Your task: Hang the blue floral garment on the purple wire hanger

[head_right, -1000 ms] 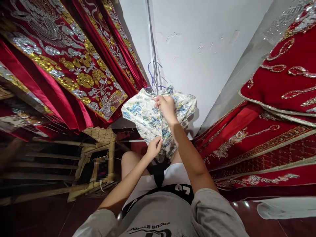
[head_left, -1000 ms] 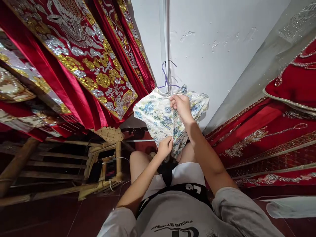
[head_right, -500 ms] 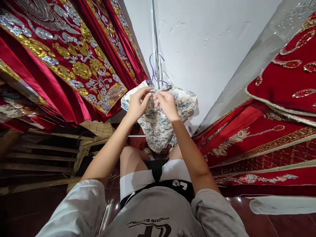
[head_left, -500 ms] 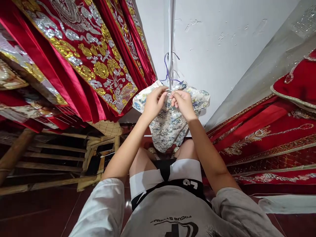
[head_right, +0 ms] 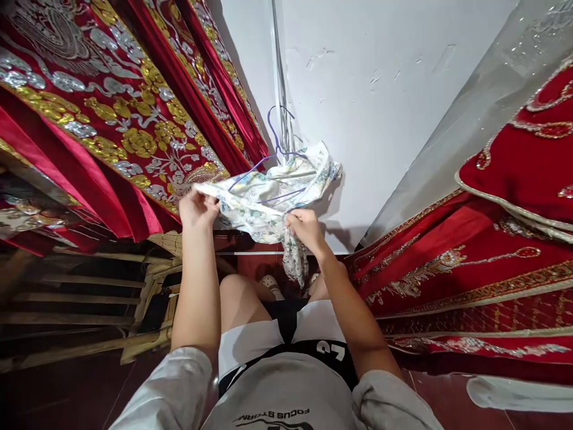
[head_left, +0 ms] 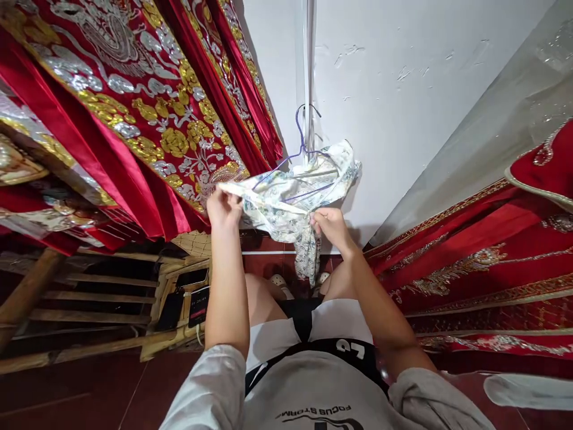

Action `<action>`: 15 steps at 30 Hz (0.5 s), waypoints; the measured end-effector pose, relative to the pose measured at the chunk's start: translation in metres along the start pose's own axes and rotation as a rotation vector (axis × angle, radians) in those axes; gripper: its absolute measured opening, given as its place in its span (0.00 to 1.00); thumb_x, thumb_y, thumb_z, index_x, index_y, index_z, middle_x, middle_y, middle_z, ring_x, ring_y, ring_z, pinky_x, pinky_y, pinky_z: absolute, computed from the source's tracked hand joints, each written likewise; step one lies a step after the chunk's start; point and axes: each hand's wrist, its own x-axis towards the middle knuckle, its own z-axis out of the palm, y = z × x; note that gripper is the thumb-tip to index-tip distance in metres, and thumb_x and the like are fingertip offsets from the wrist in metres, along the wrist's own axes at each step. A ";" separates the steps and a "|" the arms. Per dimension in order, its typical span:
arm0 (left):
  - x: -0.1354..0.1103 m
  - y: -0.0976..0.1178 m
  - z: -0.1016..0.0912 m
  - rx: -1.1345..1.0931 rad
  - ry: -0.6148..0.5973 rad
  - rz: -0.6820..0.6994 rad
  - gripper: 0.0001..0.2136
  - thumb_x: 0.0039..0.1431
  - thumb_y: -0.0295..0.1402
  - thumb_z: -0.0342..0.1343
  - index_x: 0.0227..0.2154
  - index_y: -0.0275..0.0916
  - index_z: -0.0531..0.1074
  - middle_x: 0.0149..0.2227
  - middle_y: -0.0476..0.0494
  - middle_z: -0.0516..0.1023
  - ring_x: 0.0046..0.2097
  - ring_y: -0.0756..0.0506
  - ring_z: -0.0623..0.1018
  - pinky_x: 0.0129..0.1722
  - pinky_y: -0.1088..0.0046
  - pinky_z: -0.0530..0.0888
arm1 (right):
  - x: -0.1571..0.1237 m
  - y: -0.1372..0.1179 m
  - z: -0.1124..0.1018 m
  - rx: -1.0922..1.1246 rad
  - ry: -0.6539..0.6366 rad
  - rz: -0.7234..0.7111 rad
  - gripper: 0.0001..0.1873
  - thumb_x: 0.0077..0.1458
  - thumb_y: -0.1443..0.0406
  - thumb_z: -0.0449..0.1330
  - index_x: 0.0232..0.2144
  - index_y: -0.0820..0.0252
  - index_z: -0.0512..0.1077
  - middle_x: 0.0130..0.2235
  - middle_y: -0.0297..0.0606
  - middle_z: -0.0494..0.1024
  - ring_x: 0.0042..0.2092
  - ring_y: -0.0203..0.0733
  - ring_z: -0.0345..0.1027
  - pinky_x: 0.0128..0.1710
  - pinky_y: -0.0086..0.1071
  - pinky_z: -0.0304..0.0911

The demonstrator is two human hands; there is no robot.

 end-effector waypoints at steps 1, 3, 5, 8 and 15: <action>-0.007 -0.014 -0.005 -0.011 -0.029 -0.068 0.16 0.75 0.38 0.39 0.31 0.40 0.63 0.28 0.49 0.71 0.39 0.50 0.73 0.46 0.65 0.73 | -0.005 0.004 0.003 0.021 0.002 -0.005 0.13 0.55 0.62 0.57 0.19 0.59 0.71 0.16 0.29 0.67 0.20 0.33 0.58 0.24 0.29 0.54; -0.035 -0.042 -0.006 -0.037 -0.073 -0.167 0.16 0.73 0.40 0.43 0.29 0.40 0.63 0.25 0.49 0.70 0.36 0.49 0.74 0.44 0.66 0.73 | -0.014 0.014 0.010 0.087 0.034 0.001 0.13 0.54 0.61 0.57 0.20 0.58 0.70 0.16 0.29 0.66 0.20 0.33 0.57 0.24 0.30 0.52; -0.071 -0.064 -0.001 -0.084 -0.097 -0.256 0.15 0.68 0.42 0.49 0.27 0.40 0.64 0.24 0.48 0.70 0.34 0.48 0.75 0.40 0.67 0.74 | -0.025 0.028 0.013 0.155 0.096 0.051 0.14 0.55 0.59 0.57 0.21 0.58 0.69 0.17 0.29 0.65 0.20 0.33 0.56 0.24 0.30 0.51; -0.116 -0.078 0.011 -0.154 -0.157 -0.340 0.14 0.59 0.43 0.59 0.27 0.38 0.68 0.25 0.47 0.72 0.32 0.48 0.75 0.37 0.69 0.74 | -0.045 0.052 0.003 0.147 0.109 0.151 0.19 0.57 0.54 0.54 0.19 0.56 0.65 0.16 0.28 0.60 0.20 0.33 0.51 0.24 0.31 0.49; -0.150 -0.022 0.047 -0.320 -0.483 -0.194 0.16 0.53 0.46 0.68 0.27 0.38 0.74 0.33 0.46 0.76 0.37 0.47 0.74 0.42 0.71 0.72 | -0.062 0.063 -0.030 -0.041 -0.033 0.241 0.25 0.56 0.44 0.62 0.21 0.57 0.73 0.21 0.35 0.71 0.26 0.40 0.63 0.31 0.35 0.61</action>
